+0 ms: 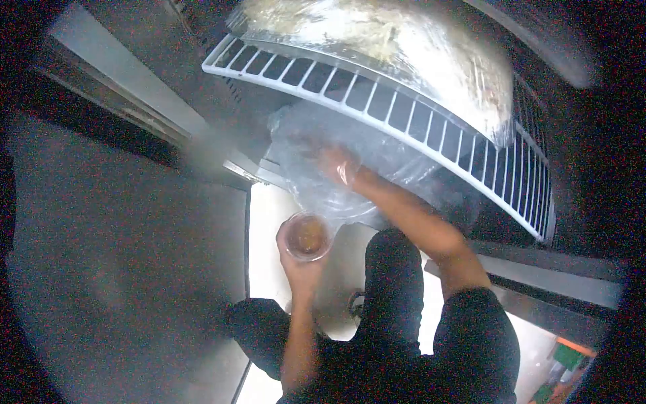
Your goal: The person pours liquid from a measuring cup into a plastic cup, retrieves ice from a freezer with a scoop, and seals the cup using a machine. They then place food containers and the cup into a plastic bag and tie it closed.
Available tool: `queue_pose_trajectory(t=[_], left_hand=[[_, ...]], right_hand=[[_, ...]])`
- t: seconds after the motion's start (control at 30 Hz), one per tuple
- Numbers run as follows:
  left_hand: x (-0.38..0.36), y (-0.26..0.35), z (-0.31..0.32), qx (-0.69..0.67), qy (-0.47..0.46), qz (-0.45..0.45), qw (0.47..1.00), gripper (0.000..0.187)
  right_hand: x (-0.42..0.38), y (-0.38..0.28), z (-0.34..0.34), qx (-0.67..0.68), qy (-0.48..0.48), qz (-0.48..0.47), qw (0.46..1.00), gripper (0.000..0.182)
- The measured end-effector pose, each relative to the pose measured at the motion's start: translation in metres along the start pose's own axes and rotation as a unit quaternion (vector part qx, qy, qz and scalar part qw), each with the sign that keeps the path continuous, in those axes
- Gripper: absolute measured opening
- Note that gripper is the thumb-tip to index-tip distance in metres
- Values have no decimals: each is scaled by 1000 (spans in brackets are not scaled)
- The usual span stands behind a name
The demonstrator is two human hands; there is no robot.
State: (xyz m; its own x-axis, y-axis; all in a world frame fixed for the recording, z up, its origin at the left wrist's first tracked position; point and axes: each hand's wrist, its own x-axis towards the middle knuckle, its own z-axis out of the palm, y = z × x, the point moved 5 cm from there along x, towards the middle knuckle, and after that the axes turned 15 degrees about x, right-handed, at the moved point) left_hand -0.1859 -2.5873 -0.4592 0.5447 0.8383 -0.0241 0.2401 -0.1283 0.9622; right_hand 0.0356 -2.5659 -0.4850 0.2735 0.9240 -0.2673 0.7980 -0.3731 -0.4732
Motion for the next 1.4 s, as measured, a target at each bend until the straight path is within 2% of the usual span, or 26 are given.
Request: queue_pose_trajectory(t=[0.03, 0.07, 0.1, 0.13, 0.2, 0.23, 0.3, 0.43, 0.5, 0.53, 0.6, 0.63, 0.7, 0.8, 0.93, 1.0, 1.03, 1.1, 1.13, 1.2, 1.23, 1.27, 1.3, 1.33, 1.37, 1.4], left_hand=[[1, 1, 0, -4, 7, -1, 1000, 79], [1, 1, -2, 19, 13, -5, 1000, 78], [1, 4, -2, 43, 20, -7, 999, 77], [3, 8, -2, 42, 25, -4, 999, 77], [4, 12, -4, 21, 20, -32, 999, 75], [4, 12, -6, 24, 19, -30, 999, 75], [3, 13, -6, 11, 17, -34, 999, 75], [0, 8, -6, 11, 7, -54, 998, 82], [2, 9, -7, 17, 16, -30, 999, 81], [-1, 8, -9, 22, 10, -36, 999, 81], [-1, 10, -11, 14, 24, -44, 999, 75], [-1, 11, -11, 14, 20, -48, 999, 75], [-1, 15, -15, 40, 21, -29, 999, 75], [-2, 14, -20, 55, 30, -30, 998, 75], [-2, 14, -33, 41, 50, -49, 997, 76], [-2, 10, -40, 59, 80, -43, 994, 77], [-2, 4, -42, 67, 90, -26, 993, 81], [-1, 7, -42, 68, 89, -43, 993, 84], [-1, 8, -41, 69, 93, -53, 992, 88], [-2, 5, -40, 65, 95, -40, 993, 88], [-3, 4, -40, 55, 96, -42, 993, 87], [-3, 4, -39, 45, 98, -42, 993, 87], [-3, 6, -39, 46, 95, -38, 994, 87], [-3, 7, -38, 48, 98, -45, 993, 87], [-3, 9, -38, 51, 99, -49, 993, 88], [-2, 11, -37, 49, 93, -40, 994, 88]], right_hand=[[8, 8, 11, -6, -3, -5, 1000, 46], [19, 34, 30, 249, 49, 89, 963, 46], [28, 57, 47, 487, 98, 174, 851, 46], [36, 68, 55, 485, 97, 169, 852, 46], [48, 65, 60, 438, 59, -21, 897, 47], [47, 55, 51, 441, 61, -22, 895, 47], [36, 29, 30, 208, -17, 34, 977, 51], [14, 44, 48, 235, 13, 27, 972, 52], [5, 70, 70, 138, 47, -60, 987, 49], [-5, 59, 59, 145, 45, -55, 987, 49], [-22, 27, 17, 63, -85, -56, 993, 44], [-23, 29, 14, 66, -88, -52, 993, 44], [-29, 26, 20, 45, -205, -100, 973, 38], [-40, 21, 23, 51, -294, -124, 946, 38], [-54, 43, 61, 79, -377, -97, 918, 37], [-67, 45, 56, 220, -325, -147, 908, 35], [-66, 58, 66, 224, -329, -141, 906, 35], [-67, 99, 101, 351, -451, 47, 819, 34], [-67, 92, 92, 351, -452, 48, 818, 34], [-64, 72, 75, 331, -522, 201, 760, 53], [-58, 89, 90, 332, -522, 199, 760, 53], [-41, 101, 102, 369, -456, -103, 803, 53], [-43, 102, 94, 369, -343, -394, 769, 53], [-46, 89, 71, 367, -337, -394, 772, 53], [-43, 79, 46, 284, -362, -167, 872, 49], [-48, 87, 28, 185, -361, 74, 911, 45]])
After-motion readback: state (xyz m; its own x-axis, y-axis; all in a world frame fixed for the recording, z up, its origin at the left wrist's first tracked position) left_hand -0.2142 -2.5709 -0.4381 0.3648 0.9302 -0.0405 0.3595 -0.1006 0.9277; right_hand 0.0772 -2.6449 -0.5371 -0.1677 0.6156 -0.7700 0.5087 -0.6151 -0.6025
